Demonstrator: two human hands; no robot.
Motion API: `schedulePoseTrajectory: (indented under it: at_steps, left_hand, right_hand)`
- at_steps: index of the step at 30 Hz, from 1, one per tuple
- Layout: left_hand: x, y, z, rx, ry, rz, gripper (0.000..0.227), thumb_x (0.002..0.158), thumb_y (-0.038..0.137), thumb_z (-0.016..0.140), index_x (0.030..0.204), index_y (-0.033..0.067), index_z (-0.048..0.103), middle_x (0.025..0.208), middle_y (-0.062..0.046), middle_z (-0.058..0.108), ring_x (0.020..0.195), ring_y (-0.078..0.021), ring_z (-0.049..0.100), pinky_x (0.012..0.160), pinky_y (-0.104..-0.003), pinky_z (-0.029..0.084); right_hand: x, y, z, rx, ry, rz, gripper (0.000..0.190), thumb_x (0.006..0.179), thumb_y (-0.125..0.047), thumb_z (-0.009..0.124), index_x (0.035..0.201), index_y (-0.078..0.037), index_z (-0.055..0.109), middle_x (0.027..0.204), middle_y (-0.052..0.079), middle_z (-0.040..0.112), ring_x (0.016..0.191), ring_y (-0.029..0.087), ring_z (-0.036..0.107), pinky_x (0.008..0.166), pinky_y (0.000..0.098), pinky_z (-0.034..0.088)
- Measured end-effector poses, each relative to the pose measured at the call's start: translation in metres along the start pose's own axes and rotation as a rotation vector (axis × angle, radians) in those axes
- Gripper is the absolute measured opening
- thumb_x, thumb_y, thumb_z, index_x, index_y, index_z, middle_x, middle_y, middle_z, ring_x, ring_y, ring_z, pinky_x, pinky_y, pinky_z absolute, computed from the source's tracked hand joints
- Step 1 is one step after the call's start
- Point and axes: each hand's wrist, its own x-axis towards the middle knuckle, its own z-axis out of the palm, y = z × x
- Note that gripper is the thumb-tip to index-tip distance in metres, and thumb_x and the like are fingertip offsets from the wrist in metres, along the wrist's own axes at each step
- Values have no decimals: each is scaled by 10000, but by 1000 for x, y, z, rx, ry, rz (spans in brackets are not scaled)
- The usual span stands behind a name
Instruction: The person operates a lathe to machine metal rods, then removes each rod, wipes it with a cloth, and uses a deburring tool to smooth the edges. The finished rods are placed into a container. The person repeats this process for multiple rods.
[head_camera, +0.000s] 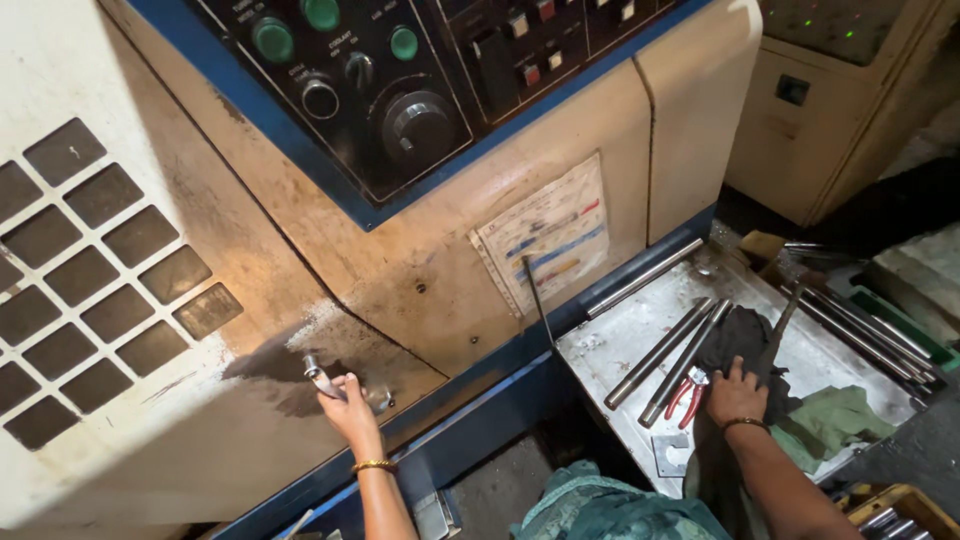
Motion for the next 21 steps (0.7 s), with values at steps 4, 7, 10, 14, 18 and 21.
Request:
schedulePoseTrajectory:
  at_steps: [4, 7, 10, 14, 18, 21]
  left_hand:
    - [10, -13, 4, -70, -25, -22, 278, 1012, 244, 693, 843, 76, 550, 692, 42, 504, 610, -71, 449, 566, -278, 385]
    - [10, -19, 2, -103, -12, -28, 322, 998, 248, 700, 785, 93, 514, 664, 52, 475, 584, -59, 424, 533, -272, 366]
    - [11, -19, 5, -88, -18, 6, 348, 1004, 249, 710, 770, 91, 507, 669, 52, 465, 599, -55, 400, 538, -276, 351]
    - [8, -17, 5, -53, 5, 29, 351, 1007, 251, 707, 768, 91, 506, 666, 50, 465, 599, -57, 392, 539, -285, 346]
    - [8, -14, 10, -24, 40, 42, 361, 1000, 243, 701, 757, 66, 504, 652, 26, 472, 592, -79, 410, 547, -309, 369]
    - [6, -16, 9, 9, 57, 111, 353, 1002, 238, 706, 762, 51, 526, 672, 23, 498, 627, -82, 425, 576, -318, 398]
  right_hand:
    - [1, 3, -5, 0, -29, -21, 506, 969, -292, 480, 1470, -317, 545, 1729, 76, 193, 1468, 325, 384, 1119, 541, 369]
    - [-2, 3, -4, 8, -30, -15, 504, 979, -283, 465, 1476, -328, 537, 1731, 61, 194, 1475, 304, 383, 1128, 541, 366]
    - [-1, 4, -4, 17, -48, -8, 489, 1001, -279, 448, 1478, -339, 539, 1742, 47, 198, 1466, 296, 402, 1126, 536, 379]
    - [-4, 6, -5, -4, -53, -25, 523, 981, -265, 465, 1494, -349, 516, 1743, 47, 179, 1454, 291, 402, 1125, 542, 376]
    - [-4, 7, -7, 12, -53, -24, 535, 968, -259, 480, 1492, -359, 512, 1743, 41, 177, 1463, 291, 390, 1125, 541, 379]
    - [-6, 7, -5, 15, -25, -30, 501, 985, -275, 474, 1476, -353, 533, 1741, 51, 188, 1465, 304, 390, 1139, 563, 361]
